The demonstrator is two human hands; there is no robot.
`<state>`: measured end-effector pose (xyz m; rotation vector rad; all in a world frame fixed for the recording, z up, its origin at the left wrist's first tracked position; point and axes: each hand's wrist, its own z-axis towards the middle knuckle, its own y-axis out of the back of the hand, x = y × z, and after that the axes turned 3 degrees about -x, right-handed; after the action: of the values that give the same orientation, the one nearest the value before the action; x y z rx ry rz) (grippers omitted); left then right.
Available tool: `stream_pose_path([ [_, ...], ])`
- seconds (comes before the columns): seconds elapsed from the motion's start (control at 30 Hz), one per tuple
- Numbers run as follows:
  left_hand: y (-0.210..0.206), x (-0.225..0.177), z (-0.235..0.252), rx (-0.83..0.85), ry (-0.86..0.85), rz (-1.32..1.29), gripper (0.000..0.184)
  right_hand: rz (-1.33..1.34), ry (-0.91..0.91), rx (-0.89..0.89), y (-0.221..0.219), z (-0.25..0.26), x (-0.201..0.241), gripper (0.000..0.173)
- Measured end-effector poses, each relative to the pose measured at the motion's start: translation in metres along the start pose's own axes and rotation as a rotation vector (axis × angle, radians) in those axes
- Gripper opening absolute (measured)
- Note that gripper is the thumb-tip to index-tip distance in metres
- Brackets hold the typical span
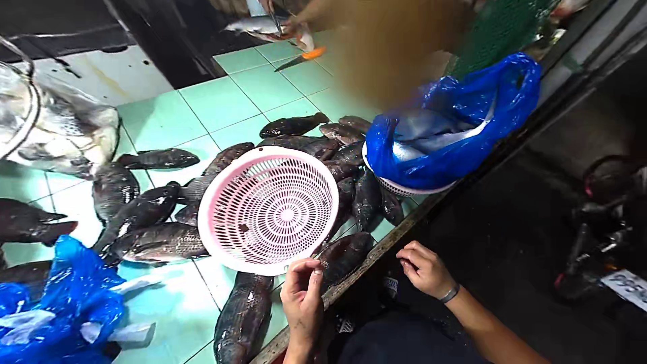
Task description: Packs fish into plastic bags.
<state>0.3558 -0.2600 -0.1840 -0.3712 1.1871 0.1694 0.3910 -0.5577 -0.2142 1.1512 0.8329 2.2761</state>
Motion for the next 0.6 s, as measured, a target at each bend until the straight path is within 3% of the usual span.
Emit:
stream_pose_path([
  [0.3, 0.041, -0.007, -0.025, -0.071, 0.042, 0.013, 0.013, 0.055, 0.081, 0.057, -0.025, 0.025, 0.022, 0.019],
  [0.5, 0.063, -0.012, -0.036, -0.241, -0.021, 0.076, 0.013, 0.071, 0.186, 0.152, -0.045, 0.034, 0.025, 0.021],
  [0.6, 0.064, -0.01, -0.042, -0.309, -0.052, 0.23, 0.015, 0.07, 0.21, 0.177, -0.047, 0.039, 0.026, 0.02],
])
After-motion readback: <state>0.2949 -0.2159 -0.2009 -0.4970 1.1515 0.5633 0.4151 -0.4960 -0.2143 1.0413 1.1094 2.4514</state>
